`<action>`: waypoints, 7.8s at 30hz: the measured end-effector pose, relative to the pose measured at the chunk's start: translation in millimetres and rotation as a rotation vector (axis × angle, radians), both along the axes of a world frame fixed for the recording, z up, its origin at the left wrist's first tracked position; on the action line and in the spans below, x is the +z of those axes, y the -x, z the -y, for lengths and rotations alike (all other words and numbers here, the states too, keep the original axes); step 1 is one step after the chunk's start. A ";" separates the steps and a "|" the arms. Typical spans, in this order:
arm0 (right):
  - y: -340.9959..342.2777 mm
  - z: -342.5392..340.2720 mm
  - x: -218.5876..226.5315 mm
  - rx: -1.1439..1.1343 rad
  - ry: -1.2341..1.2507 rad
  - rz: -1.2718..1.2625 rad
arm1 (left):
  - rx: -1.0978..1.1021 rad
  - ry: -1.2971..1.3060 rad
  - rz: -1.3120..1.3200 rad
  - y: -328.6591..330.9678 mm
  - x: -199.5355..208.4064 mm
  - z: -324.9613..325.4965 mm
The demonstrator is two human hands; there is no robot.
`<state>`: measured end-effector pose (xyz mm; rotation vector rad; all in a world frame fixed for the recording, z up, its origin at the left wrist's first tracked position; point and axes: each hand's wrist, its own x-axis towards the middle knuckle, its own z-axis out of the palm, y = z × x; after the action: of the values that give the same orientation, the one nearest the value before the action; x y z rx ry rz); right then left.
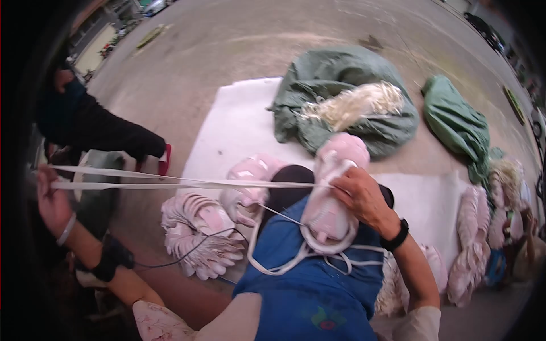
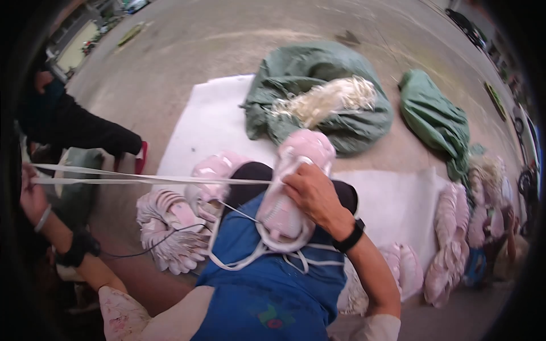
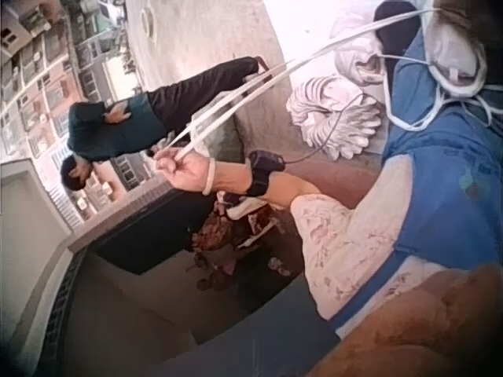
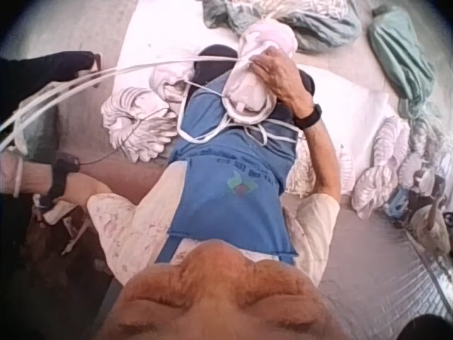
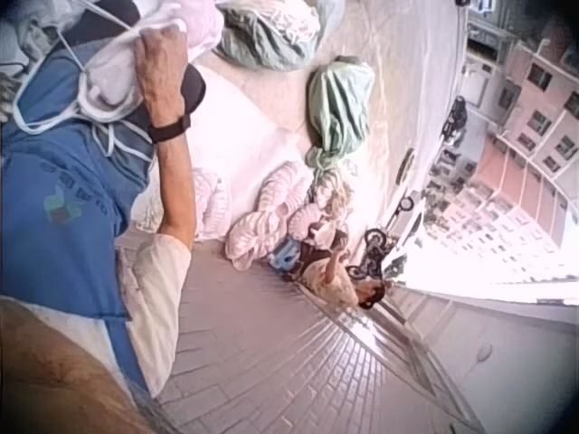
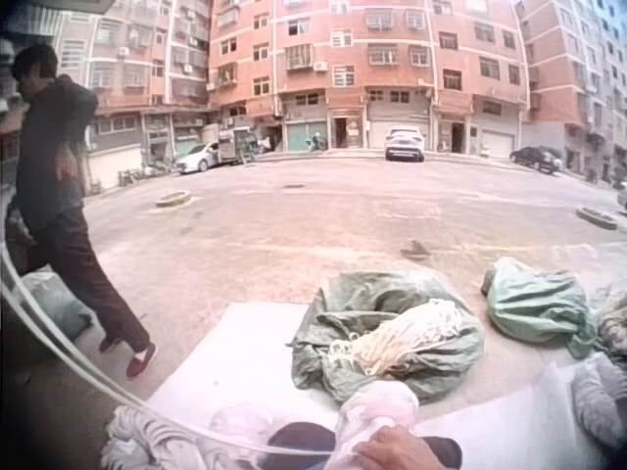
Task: Lacing a pair of white and pink athletic shoes while sitting outdoors.
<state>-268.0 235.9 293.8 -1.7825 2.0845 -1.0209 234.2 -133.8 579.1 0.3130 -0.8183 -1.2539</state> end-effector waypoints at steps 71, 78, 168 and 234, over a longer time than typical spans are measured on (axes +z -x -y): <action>-62.1 -78.2 206.0 0.073 0.257 0.358 | -0.701 0.457 0.030 254.3 15.8 -170.6; -55.3 -95.6 224.2 0.097 0.259 0.369 | -0.960 0.520 -0.104 286.9 27.2 -199.8; 13.6 -34.0 2.4 -0.057 -0.189 -0.002 | -1.158 0.106 1.360 364.0 -301.9 -220.0; 35.4 -41.6 2.8 -0.091 -0.351 -0.132 | -0.858 0.358 1.373 417.3 -308.8 -238.2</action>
<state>-303.5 277.5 296.6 -1.6280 2.2714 -0.5233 -183.1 104.3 270.3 0.5613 -2.5172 -1.5471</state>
